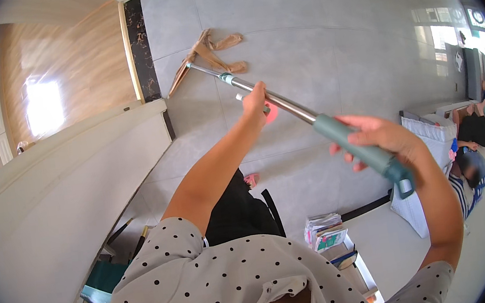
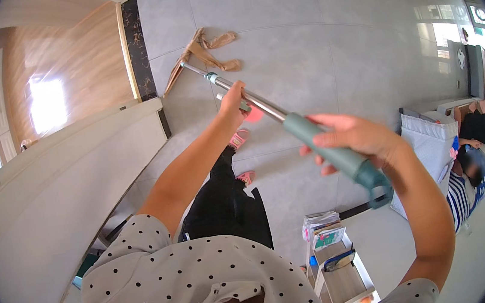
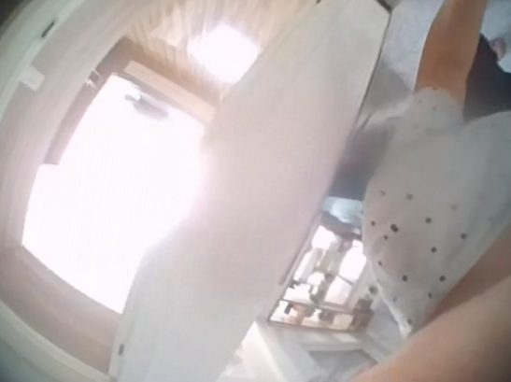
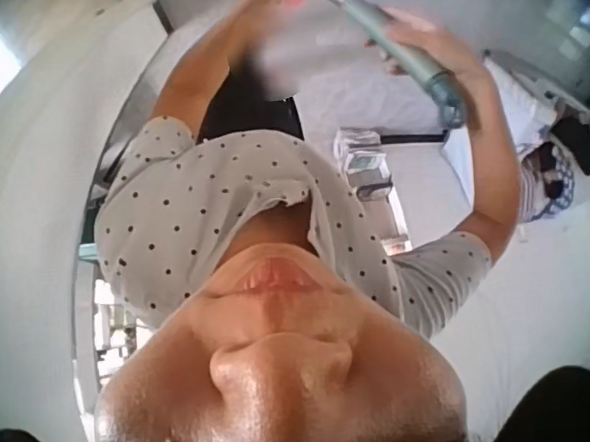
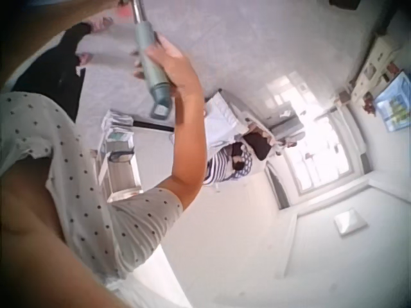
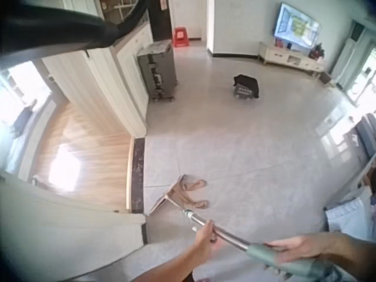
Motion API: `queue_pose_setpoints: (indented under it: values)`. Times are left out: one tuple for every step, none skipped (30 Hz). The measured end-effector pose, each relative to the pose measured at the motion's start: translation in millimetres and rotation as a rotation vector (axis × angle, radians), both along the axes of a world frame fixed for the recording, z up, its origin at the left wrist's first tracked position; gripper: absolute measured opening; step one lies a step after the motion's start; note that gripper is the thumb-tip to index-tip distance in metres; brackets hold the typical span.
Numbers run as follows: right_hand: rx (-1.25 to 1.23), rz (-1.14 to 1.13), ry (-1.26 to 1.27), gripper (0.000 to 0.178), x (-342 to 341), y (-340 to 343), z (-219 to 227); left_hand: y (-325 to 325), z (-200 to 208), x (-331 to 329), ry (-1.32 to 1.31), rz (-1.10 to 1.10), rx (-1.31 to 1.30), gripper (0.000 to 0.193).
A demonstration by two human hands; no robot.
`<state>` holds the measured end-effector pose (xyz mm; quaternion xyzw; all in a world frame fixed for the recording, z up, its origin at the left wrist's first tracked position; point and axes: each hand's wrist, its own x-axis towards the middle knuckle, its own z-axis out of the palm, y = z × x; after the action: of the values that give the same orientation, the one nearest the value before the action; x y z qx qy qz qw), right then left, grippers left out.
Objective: The person picks up a small piece of debris from the tiled floor and discards it into a nearby bucket. They then use a mop to clean the floor, moving around furniture and spraying a pink liquid from a bottle onto the mop head to aid in cleaning. The person continues mopping the area systematically.
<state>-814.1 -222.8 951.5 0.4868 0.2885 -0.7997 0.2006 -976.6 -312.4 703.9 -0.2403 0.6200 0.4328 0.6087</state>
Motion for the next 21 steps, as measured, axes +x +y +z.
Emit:
queue_pose_setpoints:
  values:
    - [-0.038, -0.022, -0.007, 0.064, 3, -2, -3, -1, -10, -2, 0.015, -0.041, 0.007, 0.020]
    - [-0.077, -0.043, -0.014, 0.064, 8, -5, -5, -3, -22, -4, 0.030, -0.081, 0.014, 0.019]
    - [-0.120, -0.059, -0.016, 0.064, 12, -8, -8, -4, -29, -7, 0.050, -0.116, 0.015, 0.019]
    - [-0.157, -0.144, 0.018, 0.063, 14, -13, -9, -2, -16, -9, 0.130, -0.118, 0.014, 0.019]
    - [-0.164, -0.187, 0.044, 0.062, 15, -19, -15, -2, -18, -11, 0.156, -0.117, 0.017, 0.019]
    - [-0.163, -0.230, 0.069, 0.062, 15, -27, -20, -1, -20, -13, 0.182, -0.116, 0.027, 0.019]
    - [-0.168, -0.262, 0.098, 0.061, 16, -32, -28, 0, -24, -16, 0.212, -0.105, 0.032, 0.019]
    - [-0.155, -0.272, 0.130, 0.059, 12, -38, -38, 1, -37, -26, 0.277, -0.170, -0.019, 0.021]
    - [-0.149, -0.274, 0.173, 0.059, 7, -43, -53, 6, -45, -35, 0.263, -0.162, -0.040, 0.023]
    - [-0.136, -0.285, 0.210, 0.058, 2, -49, -69, 12, -52, -43, 0.244, -0.164, -0.055, 0.024]
    - [-0.128, -0.295, 0.251, 0.058, -5, -55, -85, 17, -61, -52, 0.228, -0.164, -0.075, 0.025]
    - [-0.102, -0.301, 0.275, 0.057, -13, -58, -99, 21, -72, -62, 0.285, -0.135, -0.111, 0.027]
    - [-0.075, -0.313, 0.299, 0.056, -24, -60, -114, 28, -78, -72, 0.280, -0.105, -0.116, 0.027]
    - [-0.047, -0.326, 0.323, 0.055, -34, -61, -128, 35, -84, -81, 0.273, -0.076, -0.121, 0.027]
    - [-0.067, -0.390, 0.275, 0.054, -45, -62, -143, 40, -92, -91, 0.268, -0.045, -0.131, 0.027]
    - [-0.088, -0.451, 0.224, 0.054, -55, -63, -155, 45, -105, -100, 0.284, -0.039, -0.121, 0.026]
    - [-0.109, -0.514, 0.172, 0.053, -64, -67, -167, 44, -117, -106, 0.321, -0.088, -0.141, 0.027]
    - [-0.201, -0.620, 0.155, 0.053, -71, -74, -181, 44, -131, -111, 0.355, -0.137, -0.159, 0.029]
    - [-0.247, -0.647, 0.182, 0.052, -64, -80, -200, 46, -144, -113, 0.386, -0.188, -0.175, 0.030]
    - [-0.292, -0.673, 0.209, 0.051, -52, -90, -221, 38, -156, -109, 0.536, -0.269, -0.080, 0.039]
    - [-0.342, -0.698, 0.232, 0.050, -41, -100, -232, 32, -164, -99, 0.620, -0.281, -0.128, 0.041]
